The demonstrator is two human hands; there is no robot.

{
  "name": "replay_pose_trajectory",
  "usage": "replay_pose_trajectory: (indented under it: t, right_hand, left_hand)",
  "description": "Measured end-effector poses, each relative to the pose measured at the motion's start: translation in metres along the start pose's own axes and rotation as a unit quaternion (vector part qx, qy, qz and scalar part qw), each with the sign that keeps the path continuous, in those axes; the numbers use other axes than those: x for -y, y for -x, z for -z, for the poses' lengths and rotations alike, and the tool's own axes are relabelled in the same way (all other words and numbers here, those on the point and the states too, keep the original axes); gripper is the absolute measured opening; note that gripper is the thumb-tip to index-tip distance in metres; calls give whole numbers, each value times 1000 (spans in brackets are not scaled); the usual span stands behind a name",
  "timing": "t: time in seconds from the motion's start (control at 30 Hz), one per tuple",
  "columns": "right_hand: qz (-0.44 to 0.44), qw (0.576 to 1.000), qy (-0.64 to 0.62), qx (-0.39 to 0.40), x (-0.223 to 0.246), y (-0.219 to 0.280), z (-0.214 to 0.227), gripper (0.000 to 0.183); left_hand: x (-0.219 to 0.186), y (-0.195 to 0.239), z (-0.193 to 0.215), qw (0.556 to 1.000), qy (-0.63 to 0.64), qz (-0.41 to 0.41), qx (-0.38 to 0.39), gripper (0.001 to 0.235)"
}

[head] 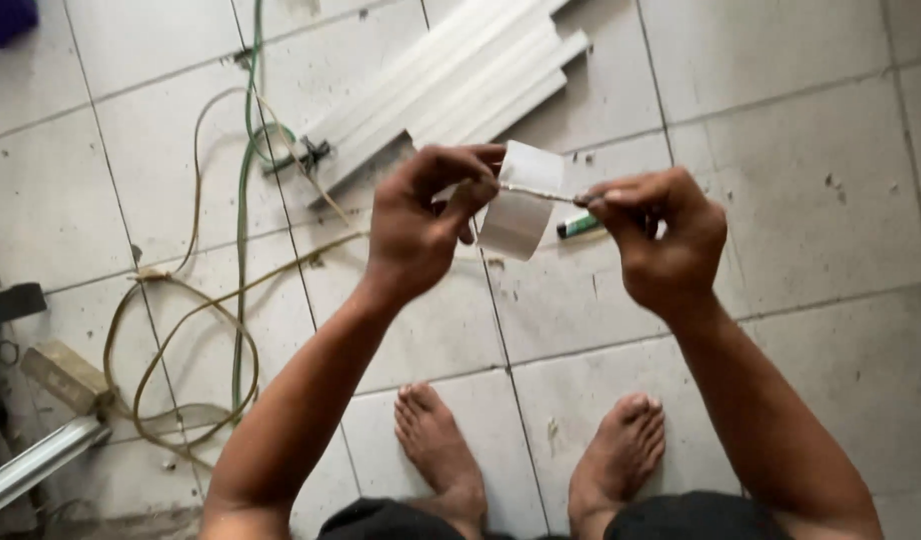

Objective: The person wraps electrical tape around a wire splice to provide insulation.

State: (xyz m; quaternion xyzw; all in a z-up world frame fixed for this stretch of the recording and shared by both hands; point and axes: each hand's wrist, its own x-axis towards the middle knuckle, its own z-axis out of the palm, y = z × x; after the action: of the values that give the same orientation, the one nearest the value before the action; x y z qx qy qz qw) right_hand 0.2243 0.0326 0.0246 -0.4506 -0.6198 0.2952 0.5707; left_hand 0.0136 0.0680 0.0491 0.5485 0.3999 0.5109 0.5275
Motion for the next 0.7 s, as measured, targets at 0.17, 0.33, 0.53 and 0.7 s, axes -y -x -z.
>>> replay_pose_trajectory:
  t: [0.17, 0.33, 0.53, 0.7]
  right_hand:
    - [-102, 995, 15, 18, 5, 8, -2, 17]
    - [-374, 921, 74, 84, -18, -16, -11, 13]
    - [125, 978, 166, 6, 2, 23, 24, 21]
    - [-110, 987, -105, -51, 34, 9, -1, 23]
  left_hand:
    - [9, 15, 1, 993, -57, 103, 0, 7]
    - [55, -10, 7, 958, -245, 148, 8, 11]
    - [-37, 6, 2, 972, 149, -135, 118, 18]
    - [-22, 14, -7, 998, 20, -64, 4, 12]
